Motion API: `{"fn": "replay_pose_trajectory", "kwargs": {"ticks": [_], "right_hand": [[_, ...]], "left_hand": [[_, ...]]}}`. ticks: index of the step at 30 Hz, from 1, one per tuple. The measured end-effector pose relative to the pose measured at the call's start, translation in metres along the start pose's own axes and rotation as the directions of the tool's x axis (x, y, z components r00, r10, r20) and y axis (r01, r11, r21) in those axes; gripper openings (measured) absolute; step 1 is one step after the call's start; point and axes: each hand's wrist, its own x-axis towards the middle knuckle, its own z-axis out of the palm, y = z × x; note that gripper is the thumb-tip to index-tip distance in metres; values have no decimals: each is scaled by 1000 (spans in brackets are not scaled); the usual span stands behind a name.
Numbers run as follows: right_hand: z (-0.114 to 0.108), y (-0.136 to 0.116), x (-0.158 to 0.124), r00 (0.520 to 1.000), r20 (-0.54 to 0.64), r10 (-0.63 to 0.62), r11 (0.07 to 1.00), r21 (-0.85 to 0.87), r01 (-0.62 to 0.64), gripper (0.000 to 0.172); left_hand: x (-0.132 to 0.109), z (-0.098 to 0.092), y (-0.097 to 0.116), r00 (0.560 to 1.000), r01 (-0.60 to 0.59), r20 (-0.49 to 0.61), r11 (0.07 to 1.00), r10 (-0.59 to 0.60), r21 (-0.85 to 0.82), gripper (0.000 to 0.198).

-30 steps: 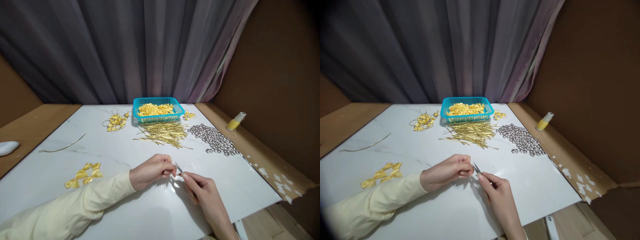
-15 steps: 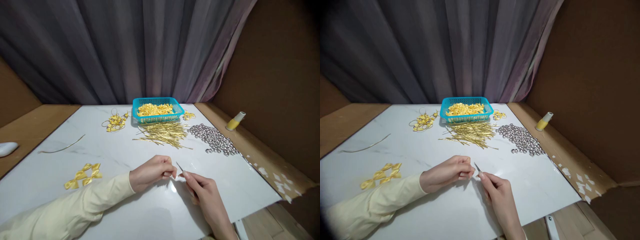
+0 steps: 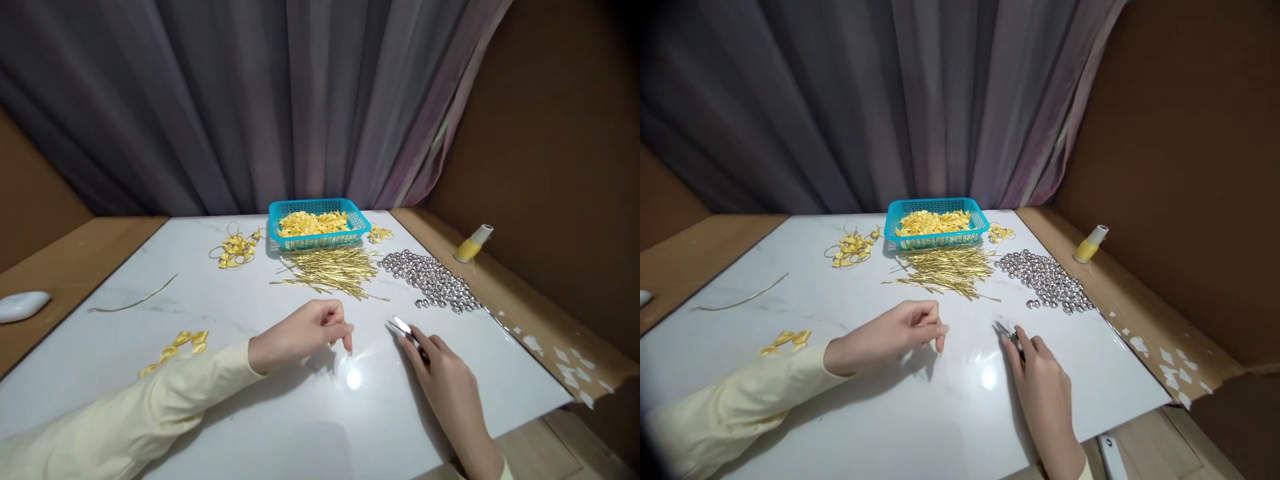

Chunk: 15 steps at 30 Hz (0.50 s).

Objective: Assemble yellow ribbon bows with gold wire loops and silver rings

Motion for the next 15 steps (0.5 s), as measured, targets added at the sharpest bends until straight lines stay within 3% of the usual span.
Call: {"fn": "replay_pose_trajectory", "kwargs": {"ticks": [5, 9, 12, 15], "right_hand": [[10, 0, 0, 986, -65, -156, 941, -312, 129, 38], [12, 1, 6, 962, -49, -269, 886, -405, 226, 38], [5, 1, 10, 961, -30, -275, 917, -308, 253, 41], [-10, -11, 7, 985, -23, -170, 980, 99, 172, 51]], "left_hand": [[5, -20, 30, 995, -95, -9, 989, 97, 114, 30], [16, -16, 52, 988, -151, 57, 981, 146, 118, 29], [24, -8, 59, 966, -232, 147, 963, 212, 140, 29], [31, -2, 66, 948, -298, 173, 939, 268, 173, 31]]}}
